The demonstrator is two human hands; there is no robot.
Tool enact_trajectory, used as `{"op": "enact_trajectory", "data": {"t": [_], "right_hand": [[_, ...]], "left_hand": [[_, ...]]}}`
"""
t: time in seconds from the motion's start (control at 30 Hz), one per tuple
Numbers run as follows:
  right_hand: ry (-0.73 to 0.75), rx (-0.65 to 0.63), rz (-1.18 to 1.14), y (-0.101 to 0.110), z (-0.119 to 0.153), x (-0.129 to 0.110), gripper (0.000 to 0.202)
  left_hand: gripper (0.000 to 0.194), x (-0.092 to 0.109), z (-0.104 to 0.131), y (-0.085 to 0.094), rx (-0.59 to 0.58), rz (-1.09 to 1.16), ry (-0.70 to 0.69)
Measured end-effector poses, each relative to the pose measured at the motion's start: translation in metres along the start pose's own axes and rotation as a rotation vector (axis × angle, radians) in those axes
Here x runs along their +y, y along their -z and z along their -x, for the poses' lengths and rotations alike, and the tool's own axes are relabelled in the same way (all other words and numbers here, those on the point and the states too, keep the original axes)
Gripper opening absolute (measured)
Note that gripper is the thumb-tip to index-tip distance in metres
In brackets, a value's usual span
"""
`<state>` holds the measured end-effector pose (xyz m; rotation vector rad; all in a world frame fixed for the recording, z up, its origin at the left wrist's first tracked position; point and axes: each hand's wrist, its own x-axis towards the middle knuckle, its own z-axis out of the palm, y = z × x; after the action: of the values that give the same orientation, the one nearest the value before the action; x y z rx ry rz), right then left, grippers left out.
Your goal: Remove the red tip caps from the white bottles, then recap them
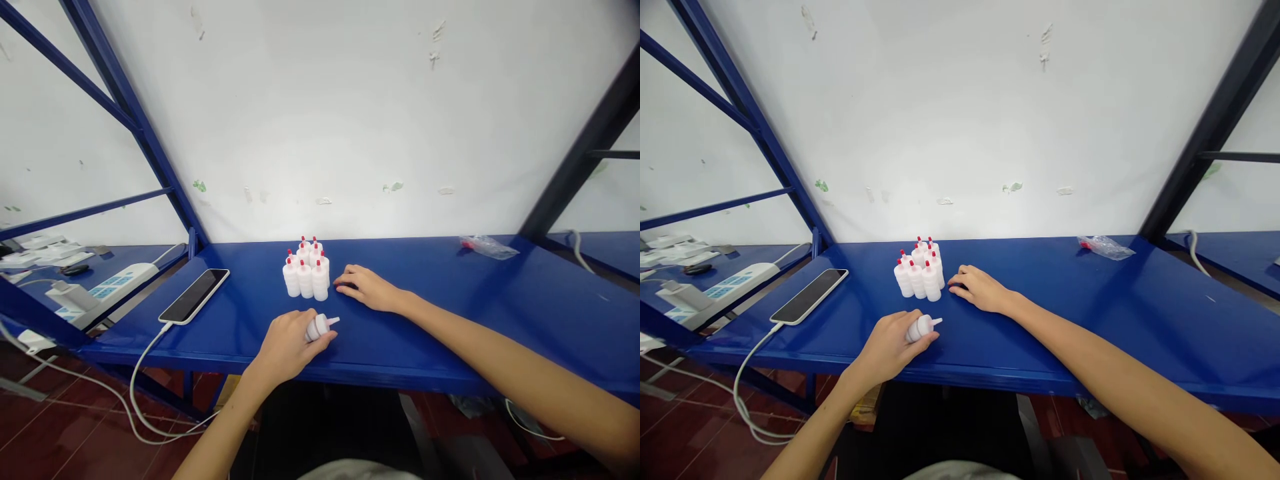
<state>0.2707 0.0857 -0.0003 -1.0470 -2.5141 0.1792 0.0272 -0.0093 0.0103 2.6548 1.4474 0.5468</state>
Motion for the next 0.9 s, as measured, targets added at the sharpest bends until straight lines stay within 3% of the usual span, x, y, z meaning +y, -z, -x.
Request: {"op": "enact_trajectory", "data": {"t": [0.23, 0.53, 0.7, 0.9], "right_hand": [[-0.024, 0.004, -0.016, 0.002, 0.002, 0.007, 0.025], [-0.307, 0.009, 0.142, 0.024, 0.015, 0.034, 0.019], [-0.247, 0.053, 0.163, 0.018, 0.015, 0.034, 0.033], [-0.232, 0.133, 0.036, 0.015, 0.012, 0.027, 0.021]], "left_hand": [[0.04, 0.0, -0.001, -0.001, 0.003, -0.013, -0.007], [0.042, 0.0, 0.0, 0.0, -0.004, -0.009, -0.014], [0.041, 0.0, 0.0, 0.0, -0.006, -0.012, -0.013], [0.041, 0.003, 0.0, 0.003, -0.013, -0.006, -0.007]]}}
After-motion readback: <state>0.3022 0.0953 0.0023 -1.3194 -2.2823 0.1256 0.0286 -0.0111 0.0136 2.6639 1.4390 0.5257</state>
